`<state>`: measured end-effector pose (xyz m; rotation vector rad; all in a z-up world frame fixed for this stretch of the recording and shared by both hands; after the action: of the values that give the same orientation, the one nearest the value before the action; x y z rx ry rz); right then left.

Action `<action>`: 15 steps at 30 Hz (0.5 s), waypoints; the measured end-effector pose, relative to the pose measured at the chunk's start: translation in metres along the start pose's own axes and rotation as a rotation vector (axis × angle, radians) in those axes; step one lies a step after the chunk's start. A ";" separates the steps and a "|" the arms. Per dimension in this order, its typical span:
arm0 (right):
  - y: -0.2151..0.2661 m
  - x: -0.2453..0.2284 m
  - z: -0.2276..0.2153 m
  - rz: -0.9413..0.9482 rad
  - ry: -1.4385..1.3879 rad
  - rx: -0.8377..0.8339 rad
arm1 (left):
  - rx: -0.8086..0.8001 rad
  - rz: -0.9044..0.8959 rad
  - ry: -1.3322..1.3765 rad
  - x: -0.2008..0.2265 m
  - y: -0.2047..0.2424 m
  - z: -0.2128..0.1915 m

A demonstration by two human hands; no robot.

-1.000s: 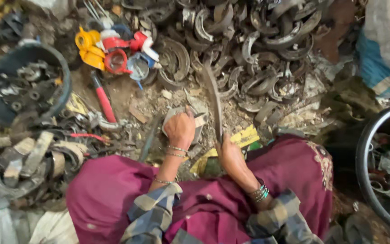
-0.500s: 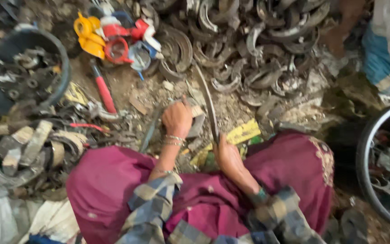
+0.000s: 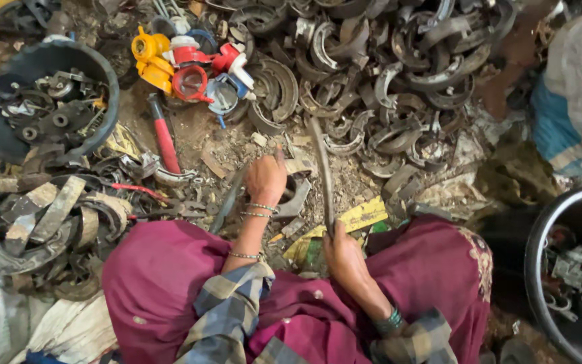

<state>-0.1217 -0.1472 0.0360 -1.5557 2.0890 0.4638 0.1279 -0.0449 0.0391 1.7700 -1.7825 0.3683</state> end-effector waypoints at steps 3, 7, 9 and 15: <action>0.019 -0.004 -0.038 -0.080 -0.232 0.324 | 0.004 0.029 -0.014 -0.004 0.005 0.004; 0.034 0.013 -0.051 -0.107 -0.122 0.636 | -0.038 0.017 -0.060 -0.007 -0.001 0.014; 0.023 0.027 -0.029 0.013 0.153 0.614 | -0.013 0.048 -0.049 -0.007 -0.002 0.013; -0.004 0.021 0.025 -0.021 0.124 -0.018 | 0.091 0.057 -0.017 -0.009 -0.007 -0.005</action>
<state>-0.1186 -0.1515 0.0037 -1.6541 2.1637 0.3881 0.1355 -0.0350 0.0361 1.7916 -1.8574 0.4657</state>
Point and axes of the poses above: each hand's wrist, its own y-axis away from the middle knuckle, its own z-axis out of the palm, x = y × z, the point moved 8 cm from there along -y, towards the middle knuckle, and after that the axes turned 13 degrees about -z, right-handed, at the moved point
